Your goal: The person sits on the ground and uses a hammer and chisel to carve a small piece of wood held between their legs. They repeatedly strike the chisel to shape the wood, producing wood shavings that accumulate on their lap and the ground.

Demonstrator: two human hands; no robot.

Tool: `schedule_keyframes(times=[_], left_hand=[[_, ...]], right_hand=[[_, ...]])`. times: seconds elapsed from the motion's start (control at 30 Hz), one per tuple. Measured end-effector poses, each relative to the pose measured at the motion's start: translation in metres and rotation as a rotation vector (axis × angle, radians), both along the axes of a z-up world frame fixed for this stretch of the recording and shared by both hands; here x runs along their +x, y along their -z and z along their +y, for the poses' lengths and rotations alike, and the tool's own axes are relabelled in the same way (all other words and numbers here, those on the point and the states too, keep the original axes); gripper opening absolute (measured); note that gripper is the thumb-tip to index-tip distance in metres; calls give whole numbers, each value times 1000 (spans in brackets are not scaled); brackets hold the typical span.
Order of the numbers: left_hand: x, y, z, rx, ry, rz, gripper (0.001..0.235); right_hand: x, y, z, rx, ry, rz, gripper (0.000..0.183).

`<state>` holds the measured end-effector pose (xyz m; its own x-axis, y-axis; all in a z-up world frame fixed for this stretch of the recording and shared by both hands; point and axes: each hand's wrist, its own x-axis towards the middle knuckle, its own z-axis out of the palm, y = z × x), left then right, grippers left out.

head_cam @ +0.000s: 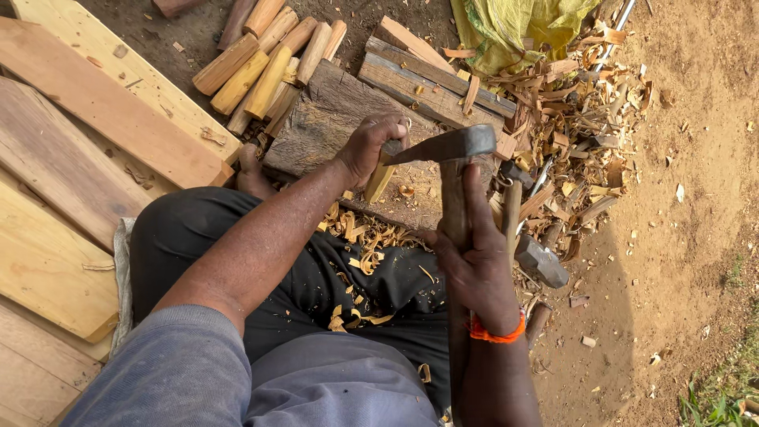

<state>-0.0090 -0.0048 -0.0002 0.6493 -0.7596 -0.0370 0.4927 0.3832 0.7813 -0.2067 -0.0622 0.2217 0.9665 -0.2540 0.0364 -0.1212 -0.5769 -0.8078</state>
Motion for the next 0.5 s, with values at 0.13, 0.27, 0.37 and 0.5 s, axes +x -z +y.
schedule_keyframes(times=[0.13, 0.27, 0.37, 0.5], left_hand=[[-2, 5, -2, -22, 72, 64, 23], [0, 9, 1, -11, 50, 22, 23], [-1, 6, -1, -20, 54, 35, 24], [0, 3, 2, -19, 3, -58, 29]], right_hand=[[-12, -31, 9, 163, 221, -30, 94], [-17, -50, 16, 285, 114, -264, 92], [1, -13, 11, 18, 46, -10, 91], [-3, 13, 4, -17, 0, 62, 87]])
